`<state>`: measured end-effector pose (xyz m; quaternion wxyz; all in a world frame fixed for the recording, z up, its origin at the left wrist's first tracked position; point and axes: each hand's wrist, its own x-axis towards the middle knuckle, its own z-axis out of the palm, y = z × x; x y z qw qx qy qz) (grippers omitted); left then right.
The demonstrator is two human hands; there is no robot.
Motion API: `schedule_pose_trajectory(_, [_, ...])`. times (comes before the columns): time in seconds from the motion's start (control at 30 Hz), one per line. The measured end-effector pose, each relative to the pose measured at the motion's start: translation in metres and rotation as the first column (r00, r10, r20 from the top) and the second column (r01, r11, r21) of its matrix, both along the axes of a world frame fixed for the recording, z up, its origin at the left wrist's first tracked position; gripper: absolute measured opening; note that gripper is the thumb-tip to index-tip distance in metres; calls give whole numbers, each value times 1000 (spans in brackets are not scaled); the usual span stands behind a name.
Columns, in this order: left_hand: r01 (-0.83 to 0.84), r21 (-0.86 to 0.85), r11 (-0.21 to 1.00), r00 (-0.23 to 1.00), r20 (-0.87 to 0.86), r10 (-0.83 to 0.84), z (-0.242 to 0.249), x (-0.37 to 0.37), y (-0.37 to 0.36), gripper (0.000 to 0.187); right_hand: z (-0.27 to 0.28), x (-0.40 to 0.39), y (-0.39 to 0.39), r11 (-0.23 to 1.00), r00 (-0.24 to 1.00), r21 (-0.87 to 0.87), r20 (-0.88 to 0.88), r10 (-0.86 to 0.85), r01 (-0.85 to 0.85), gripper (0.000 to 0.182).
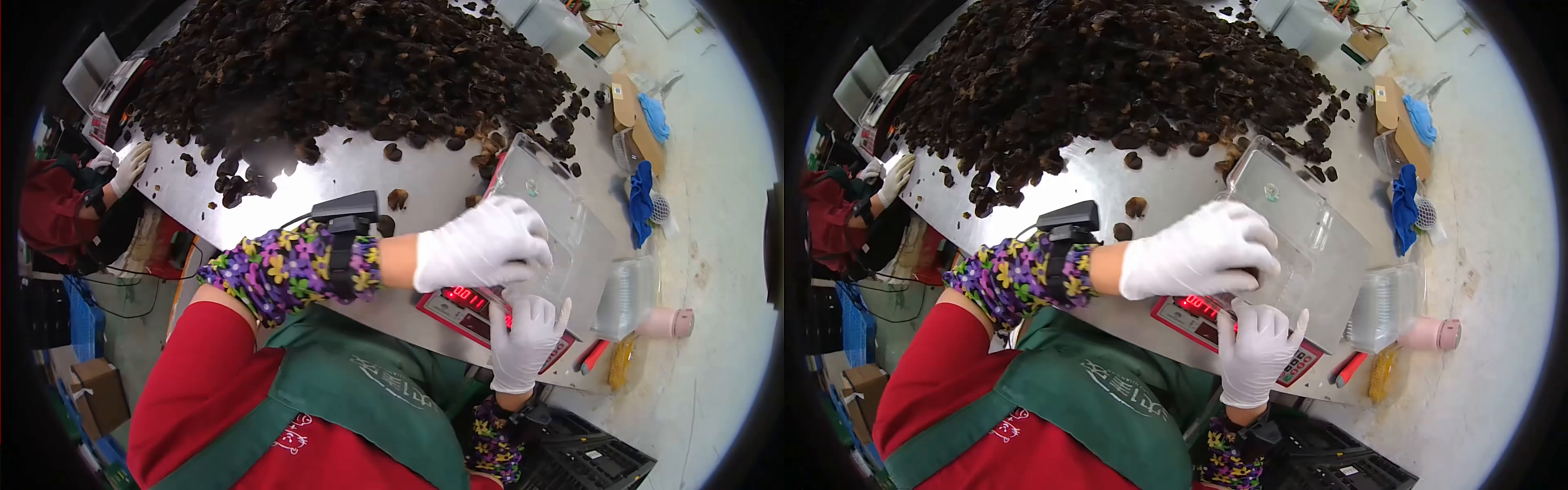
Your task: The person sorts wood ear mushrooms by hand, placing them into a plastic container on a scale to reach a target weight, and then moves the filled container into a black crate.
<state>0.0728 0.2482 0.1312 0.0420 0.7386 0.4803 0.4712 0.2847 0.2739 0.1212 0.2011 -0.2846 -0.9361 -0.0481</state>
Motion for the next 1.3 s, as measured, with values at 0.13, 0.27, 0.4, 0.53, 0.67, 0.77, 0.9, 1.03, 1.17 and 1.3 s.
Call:
schedule_pose_trajectory(0.13, [-244, -53, 968, 968, 47, 247, -14, -61, -25, 32, 6, 16, -5, 999, 997, -47, -79, 18, -21, 41])
schedule_pose_trajectory(0.27, [-389, -441, 809, 919, -250, 306, -58, -99, -64, 56, 1, 36, -4, 995, 979, -89, -202, 21, -40, 43])
schedule_pose_trajectory(0.4, [-324, -570, 756, 926, -355, 129, -73, -103, -90, 52, 3, 34, -3, 997, 966, -70, -256, -29, 11, 36])
schedule_pose_trajectory(0.53, [-359, -561, 746, 931, -265, 249, -80, -110, -107, 13, 4, 35, -3, 997, 961, -70, -273, -47, 29, 32])
schedule_pose_trajectory(0.67, [-489, -357, 796, 869, -127, 477, -56, -100, -96, 9, 3, 32, -1, 998, 961, -60, -275, -33, 17, 31])
schedule_pose_trajectory(0.77, [-266, -114, 957, 918, 273, 288, -14, -71, -60, 14, 7, 18, -1, 998, 961, -58, -275, -15, -1, 29])
schedule_pose_trajectory(0.9, [-157, 18, 987, 987, 34, 156, 15, -40, -19, 25, 8, 7, -2, 997, 969, -81, -244, -27, 8, 30])
schedule_pose_trajectory(1.03, [-152, 69, 986, 988, 35, 150, 5, -34, -22, 33, 13, 14, -3, 995, 971, -94, -235, -54, 33, 28])
schedule_pose_trajectory(1.17, [-278, -162, 947, 952, -178, 249, -26, -74, -80, 37, 11, 32, -1, 992, 960, -118, -269, -77, 46, 27])
schedule_pose_trajectory(1.3, [-410, -379, 829, 788, -605, 113, -68, -77, -147, 31, 7, 39, 5, 994, 957, -105, -283, -55, 26, 24])
